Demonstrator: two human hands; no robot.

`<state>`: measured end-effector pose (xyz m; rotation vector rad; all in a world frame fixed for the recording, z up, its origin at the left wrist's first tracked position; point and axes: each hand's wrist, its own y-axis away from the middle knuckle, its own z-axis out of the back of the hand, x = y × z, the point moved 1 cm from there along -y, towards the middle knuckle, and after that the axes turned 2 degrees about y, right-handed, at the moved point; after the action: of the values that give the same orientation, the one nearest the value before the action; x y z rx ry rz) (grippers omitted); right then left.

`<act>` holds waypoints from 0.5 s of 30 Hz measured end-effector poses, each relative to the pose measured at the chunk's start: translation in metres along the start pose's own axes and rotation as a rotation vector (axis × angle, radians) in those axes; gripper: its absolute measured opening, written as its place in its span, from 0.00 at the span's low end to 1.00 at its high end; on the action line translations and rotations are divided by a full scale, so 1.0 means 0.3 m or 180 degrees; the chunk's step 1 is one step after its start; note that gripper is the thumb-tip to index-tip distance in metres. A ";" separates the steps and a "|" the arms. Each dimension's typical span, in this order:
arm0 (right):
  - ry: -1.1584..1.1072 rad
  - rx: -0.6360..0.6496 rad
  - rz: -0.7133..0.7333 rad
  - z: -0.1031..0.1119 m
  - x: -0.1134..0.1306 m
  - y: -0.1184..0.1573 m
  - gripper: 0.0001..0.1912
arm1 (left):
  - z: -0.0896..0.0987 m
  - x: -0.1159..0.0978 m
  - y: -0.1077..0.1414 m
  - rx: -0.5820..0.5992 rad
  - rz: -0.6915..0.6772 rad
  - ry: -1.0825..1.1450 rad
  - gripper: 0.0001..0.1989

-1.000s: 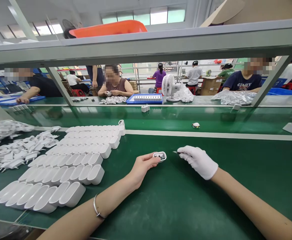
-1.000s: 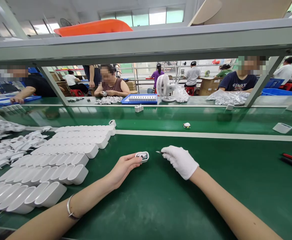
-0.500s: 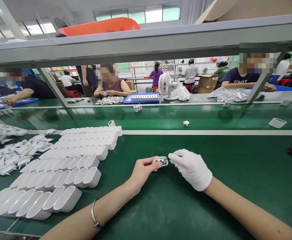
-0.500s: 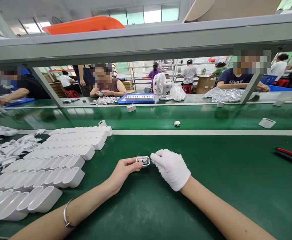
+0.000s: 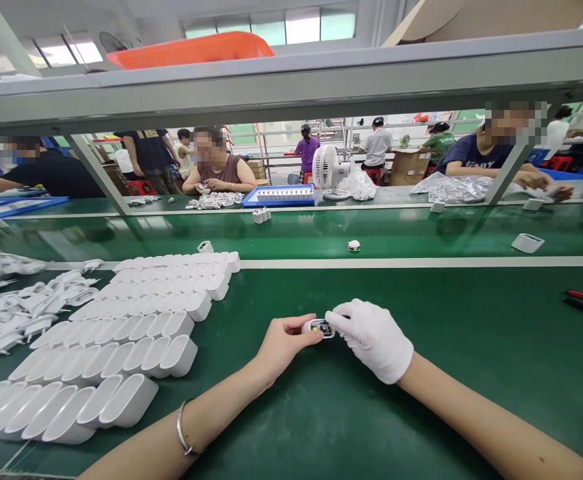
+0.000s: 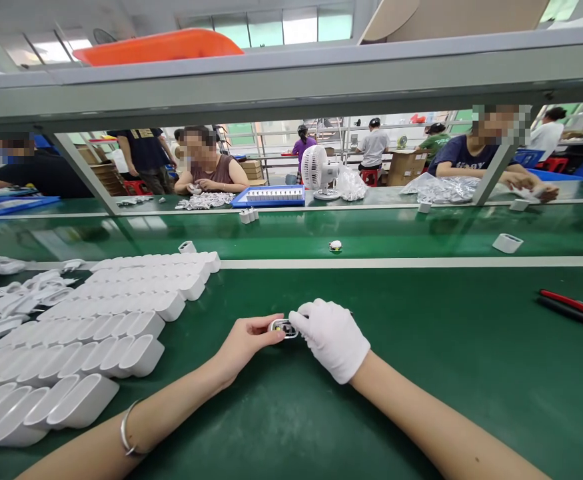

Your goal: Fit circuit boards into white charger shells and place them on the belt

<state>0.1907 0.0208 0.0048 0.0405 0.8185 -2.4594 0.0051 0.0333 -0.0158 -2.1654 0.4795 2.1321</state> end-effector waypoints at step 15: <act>-0.0113 0.0140 0.0192 0.052 -0.014 -0.011 0.03 | -0.005 0.009 -0.003 -0.0081 0.0027 -0.0059 0.30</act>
<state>0.1946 0.0163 0.0201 0.0370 0.7372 -2.4143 0.0067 0.0333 -0.0186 -2.1586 0.4636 2.1727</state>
